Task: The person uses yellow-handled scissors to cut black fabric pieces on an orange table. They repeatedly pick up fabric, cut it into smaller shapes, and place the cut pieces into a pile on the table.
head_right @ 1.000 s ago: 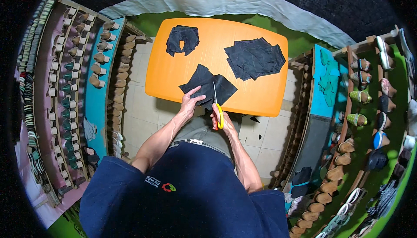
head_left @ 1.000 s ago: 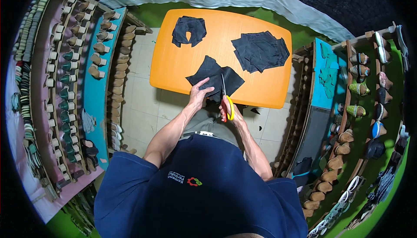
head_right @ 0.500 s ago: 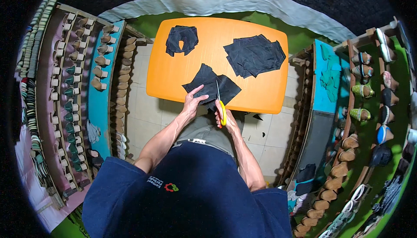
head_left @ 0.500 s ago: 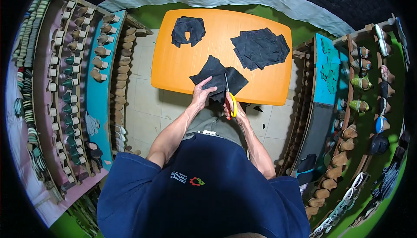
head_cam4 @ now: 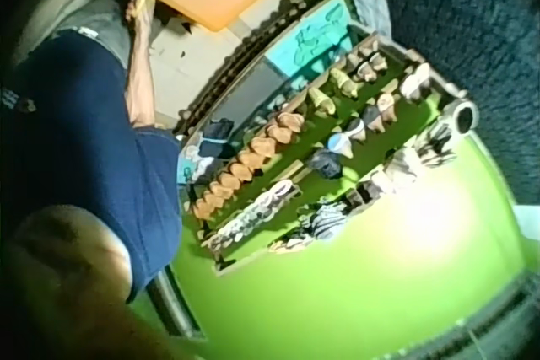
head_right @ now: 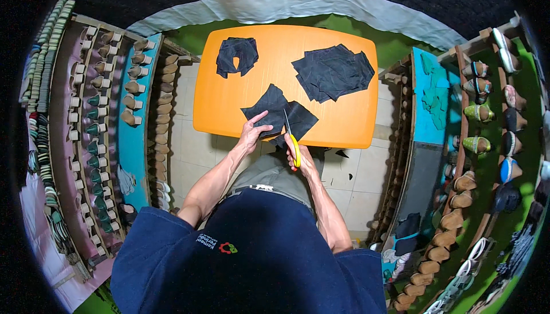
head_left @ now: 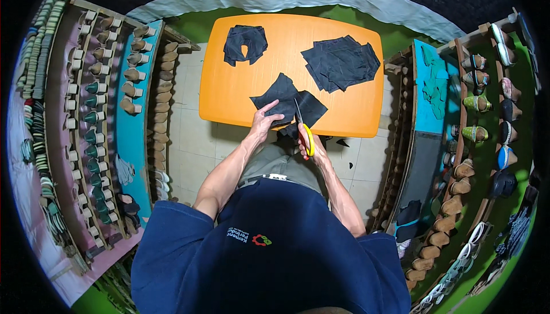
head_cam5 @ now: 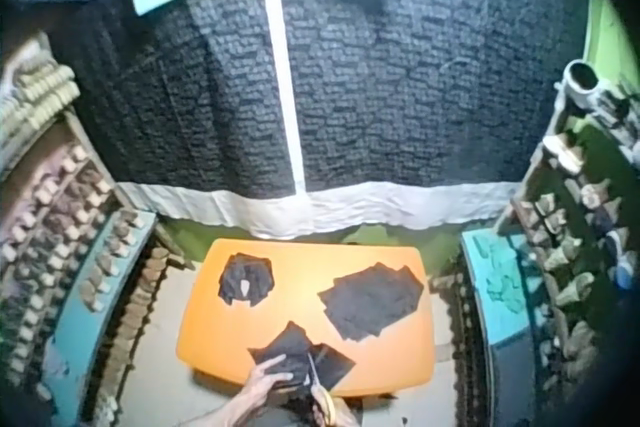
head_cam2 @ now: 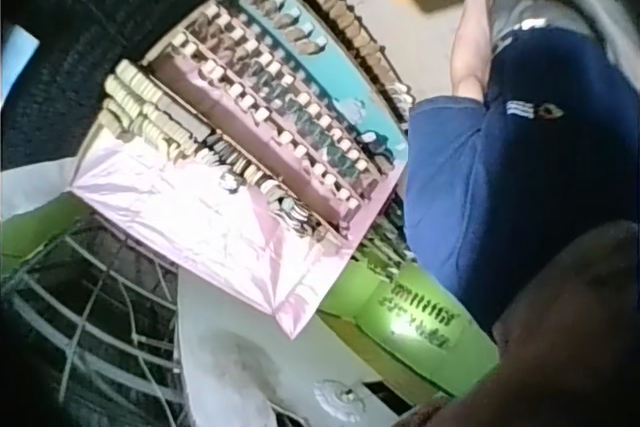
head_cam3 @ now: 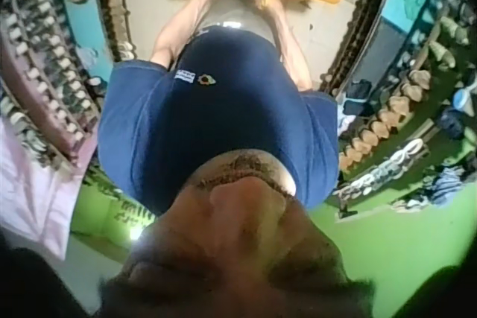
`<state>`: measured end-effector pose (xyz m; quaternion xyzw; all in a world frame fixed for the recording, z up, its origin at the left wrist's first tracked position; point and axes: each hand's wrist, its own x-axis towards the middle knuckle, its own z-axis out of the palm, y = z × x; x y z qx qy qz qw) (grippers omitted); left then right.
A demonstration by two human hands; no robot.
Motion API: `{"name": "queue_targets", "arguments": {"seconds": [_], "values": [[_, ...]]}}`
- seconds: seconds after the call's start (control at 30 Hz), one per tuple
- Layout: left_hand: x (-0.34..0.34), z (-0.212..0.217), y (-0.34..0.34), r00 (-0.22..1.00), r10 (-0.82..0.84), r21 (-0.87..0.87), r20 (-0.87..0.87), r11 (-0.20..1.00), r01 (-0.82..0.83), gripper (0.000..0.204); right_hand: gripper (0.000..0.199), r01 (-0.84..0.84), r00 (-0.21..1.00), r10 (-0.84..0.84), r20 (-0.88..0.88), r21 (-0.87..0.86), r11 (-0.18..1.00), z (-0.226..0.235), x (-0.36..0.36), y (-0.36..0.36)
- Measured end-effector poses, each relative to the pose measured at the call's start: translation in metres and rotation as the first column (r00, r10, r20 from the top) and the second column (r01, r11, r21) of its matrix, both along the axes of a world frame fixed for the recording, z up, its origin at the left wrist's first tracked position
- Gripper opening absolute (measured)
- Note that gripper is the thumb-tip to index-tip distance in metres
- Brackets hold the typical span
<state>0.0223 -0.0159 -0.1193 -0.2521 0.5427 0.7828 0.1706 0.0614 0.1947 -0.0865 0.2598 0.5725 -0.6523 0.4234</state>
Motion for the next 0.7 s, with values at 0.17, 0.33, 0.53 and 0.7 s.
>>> {"name": "queue_targets", "arguments": {"seconds": [0.17, 0.33, 0.53, 0.7], "values": [[-0.002, -0.005, 0.001, 0.965, 0.261, 0.072, 0.007, 0.963, -0.261, 0.066, 0.069, 0.054, 0.998, -0.055, -0.031, -0.027, 0.998, 0.010, 0.001, -0.008], [0.024, -0.005, 0.043, 0.868, 0.449, 0.346, 0.214, 0.796, -0.497, 0.060, 0.066, 0.103, 0.991, -0.102, -0.092, 0.011, 0.995, 0.014, 0.008, -0.023], [-0.006, -0.007, 0.060, 0.849, 0.504, 0.381, 0.158, 0.762, -0.523, 0.060, 0.062, 0.109, 0.985, -0.110, -0.137, -0.016, 0.994, 0.015, 0.014, -0.026], [-0.008, 0.001, 0.070, 0.852, 0.511, 0.232, 0.112, 0.820, -0.523, 0.060, 0.063, 0.101, 0.985, -0.101, -0.137, -0.010, 0.995, 0.014, 0.010, -0.025]]}}
